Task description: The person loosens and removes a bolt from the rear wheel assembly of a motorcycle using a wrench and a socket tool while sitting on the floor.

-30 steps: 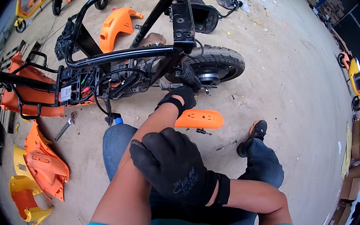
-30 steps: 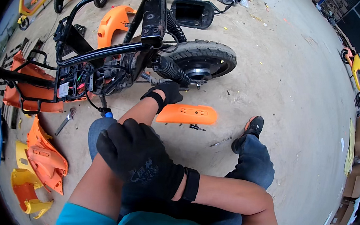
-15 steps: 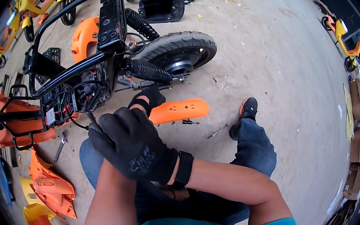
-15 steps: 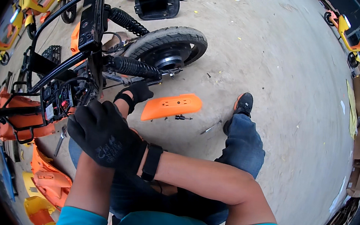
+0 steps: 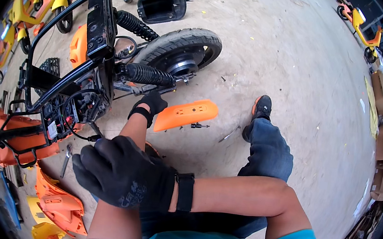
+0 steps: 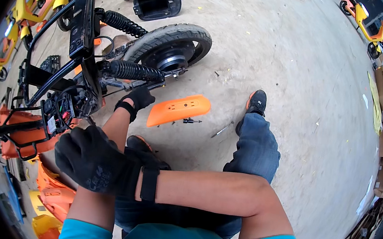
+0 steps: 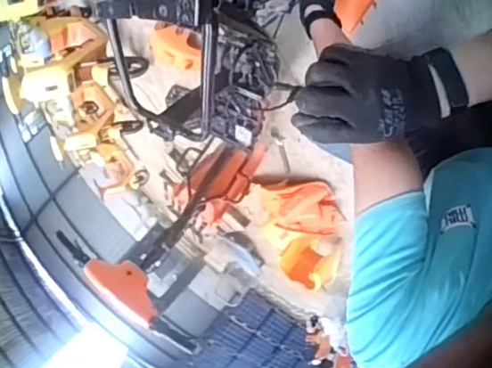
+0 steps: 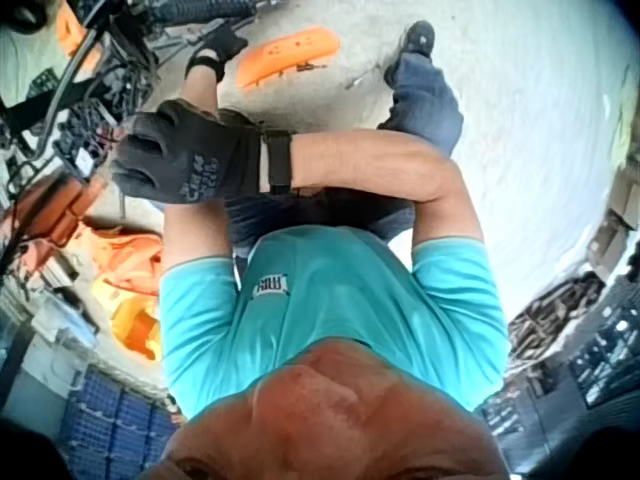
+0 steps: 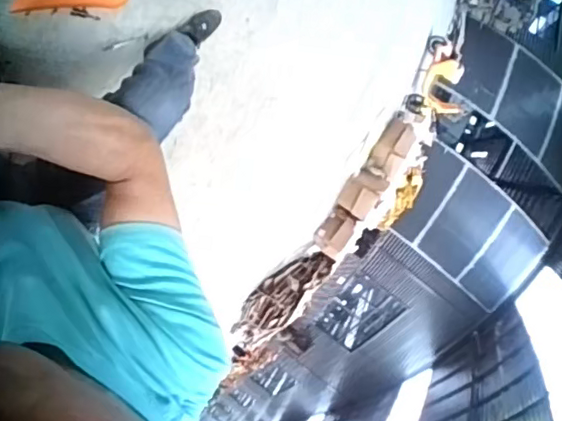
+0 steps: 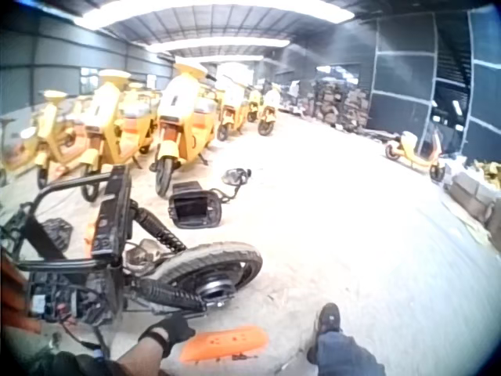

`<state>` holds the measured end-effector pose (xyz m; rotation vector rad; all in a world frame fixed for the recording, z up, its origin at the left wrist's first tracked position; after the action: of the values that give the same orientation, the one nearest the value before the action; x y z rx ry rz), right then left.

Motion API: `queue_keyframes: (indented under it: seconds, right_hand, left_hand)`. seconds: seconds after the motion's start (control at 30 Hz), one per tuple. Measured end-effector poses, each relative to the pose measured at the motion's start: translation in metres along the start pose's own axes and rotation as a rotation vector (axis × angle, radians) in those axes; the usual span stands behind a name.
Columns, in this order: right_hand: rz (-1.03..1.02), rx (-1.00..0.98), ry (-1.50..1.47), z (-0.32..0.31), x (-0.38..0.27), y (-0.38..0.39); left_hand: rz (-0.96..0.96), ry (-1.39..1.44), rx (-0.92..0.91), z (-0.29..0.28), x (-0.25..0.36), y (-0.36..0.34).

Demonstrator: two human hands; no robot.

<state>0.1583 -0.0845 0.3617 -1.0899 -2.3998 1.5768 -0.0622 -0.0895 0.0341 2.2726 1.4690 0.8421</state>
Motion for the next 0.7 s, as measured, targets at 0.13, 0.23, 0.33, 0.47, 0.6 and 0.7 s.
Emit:
queue_keyframes:
  seconds: [0.13, 0.23, 0.33, 0.47, 0.6, 0.7]
  right_hand:
    - [-0.004, 0.132, -0.206, -0.005, -0.029, -0.01]
    - [-0.028, 0.114, -0.192, -0.003, -0.028, -0.013]
    - [0.014, -0.01, -0.038, 0.006, 0.03, 0.016]
    - [-0.018, 0.011, 0.016, 0.008, 0.03, 0.009]
    - [-0.045, -0.179, 0.285, 0.022, 0.088, 0.018]
    - [0.176, -0.184, 0.286, 0.011, 0.145, 0.008]
  left_hand:
    - [-0.045, -0.02, 0.072, -0.017, -0.021, 0.028]
    - [-0.023, -0.118, 0.116, -0.009, -0.047, 0.028]
    - [0.032, -0.058, -0.019, 0.022, 0.004, -0.014]
    - [-0.154, -0.01, -0.048, -0.011, 0.013, 0.037]
    - [0.154, 0.134, 0.15, -0.032, 0.054, 0.063]
    - [0.34, 0.249, 0.318, -0.041, 0.065, 0.079]
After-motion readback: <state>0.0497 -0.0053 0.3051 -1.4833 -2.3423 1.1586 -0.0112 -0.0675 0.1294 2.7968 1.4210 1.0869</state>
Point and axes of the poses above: each hand's wrist, its own y-axis away from the middle knuckle, its own z-axis out of the palm, x = y × z, the point moved 4 cm from there along -y, towards the middle knuckle, and after that the axes turned 1 degree about x, right-handed, at the moved point
